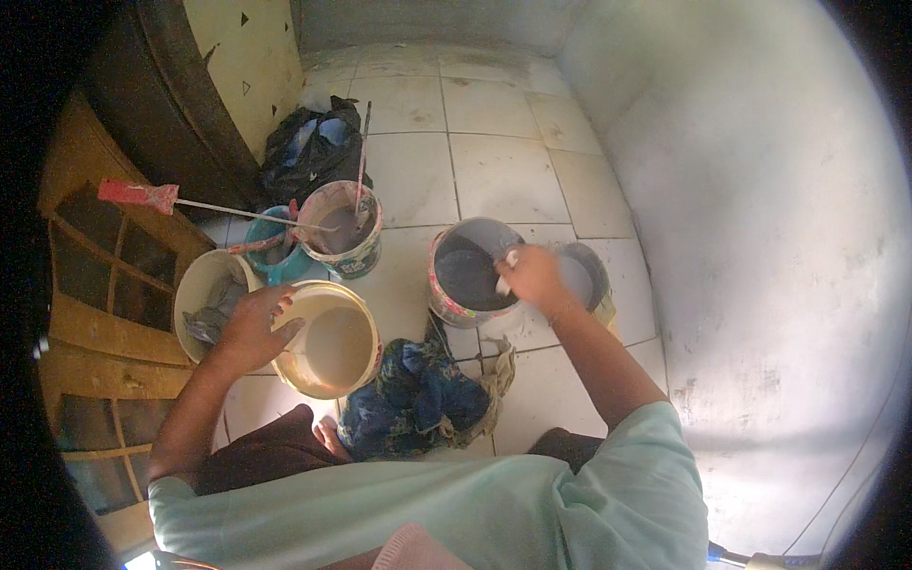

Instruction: The person mixes paint by hand in several buckets, using a wooden stick to stir the liquid and a brush to transfer paint between containers.

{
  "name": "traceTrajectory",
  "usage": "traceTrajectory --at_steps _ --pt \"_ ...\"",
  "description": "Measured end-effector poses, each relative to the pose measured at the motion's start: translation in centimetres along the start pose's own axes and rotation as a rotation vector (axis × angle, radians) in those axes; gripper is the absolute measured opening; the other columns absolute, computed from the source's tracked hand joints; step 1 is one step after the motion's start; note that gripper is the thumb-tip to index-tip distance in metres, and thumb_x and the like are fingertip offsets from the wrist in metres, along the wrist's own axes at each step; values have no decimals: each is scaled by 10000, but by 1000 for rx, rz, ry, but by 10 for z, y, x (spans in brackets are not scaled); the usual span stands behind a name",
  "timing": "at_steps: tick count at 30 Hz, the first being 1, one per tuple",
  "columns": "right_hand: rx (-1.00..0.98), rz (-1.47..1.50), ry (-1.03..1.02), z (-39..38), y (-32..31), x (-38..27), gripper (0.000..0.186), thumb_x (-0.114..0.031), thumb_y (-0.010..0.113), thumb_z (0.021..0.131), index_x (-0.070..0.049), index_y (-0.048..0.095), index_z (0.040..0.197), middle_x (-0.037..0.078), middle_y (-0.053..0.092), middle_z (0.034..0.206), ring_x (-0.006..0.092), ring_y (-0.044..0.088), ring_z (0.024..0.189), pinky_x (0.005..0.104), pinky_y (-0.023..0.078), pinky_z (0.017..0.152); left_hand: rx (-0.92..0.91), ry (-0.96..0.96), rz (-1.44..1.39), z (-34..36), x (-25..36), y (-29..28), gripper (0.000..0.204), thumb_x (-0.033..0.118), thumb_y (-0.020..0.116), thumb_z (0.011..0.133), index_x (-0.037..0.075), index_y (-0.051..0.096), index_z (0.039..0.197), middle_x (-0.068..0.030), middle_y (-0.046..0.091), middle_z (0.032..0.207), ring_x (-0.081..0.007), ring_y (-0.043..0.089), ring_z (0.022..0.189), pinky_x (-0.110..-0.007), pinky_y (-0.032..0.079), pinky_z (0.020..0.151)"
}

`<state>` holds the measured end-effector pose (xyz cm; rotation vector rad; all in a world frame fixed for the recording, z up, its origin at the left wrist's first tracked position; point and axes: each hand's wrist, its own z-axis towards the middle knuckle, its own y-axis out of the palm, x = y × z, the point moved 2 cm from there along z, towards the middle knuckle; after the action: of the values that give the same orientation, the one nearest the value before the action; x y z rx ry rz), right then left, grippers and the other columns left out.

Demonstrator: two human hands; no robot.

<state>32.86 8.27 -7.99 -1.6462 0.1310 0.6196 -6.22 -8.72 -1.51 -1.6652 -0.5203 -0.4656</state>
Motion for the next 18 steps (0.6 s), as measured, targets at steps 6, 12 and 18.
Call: traceTrajectory --at_steps 6,12,18 --pt "41 485 -28 5 27 -55 288 -315 687 812 -28 676 818 183 646 714 378 635 720 424 493 661 15 63 5 2 7 6 497 222 703 781 6 554 1203 -169 626 1060 -294 609 955 -391 474 876" --pt "200 17 -59 22 0 -7 268 -303 683 810 -36 683 832 191 660 773 385 633 757 445 496 682 47 84 39 1 7 3 473 158 732 776 9 559 1190 -155 636 1051 -250 634 899 -357 527 773" --pt "18 207 -64 -15 22 -31 287 -322 683 807 -36 678 787 193 651 761 371 637 759 452 489 684 57 127 41 1 5 3 460 159 726 779 9 563 1182 -155 638 1040 -250 635 889 -352 526 779"
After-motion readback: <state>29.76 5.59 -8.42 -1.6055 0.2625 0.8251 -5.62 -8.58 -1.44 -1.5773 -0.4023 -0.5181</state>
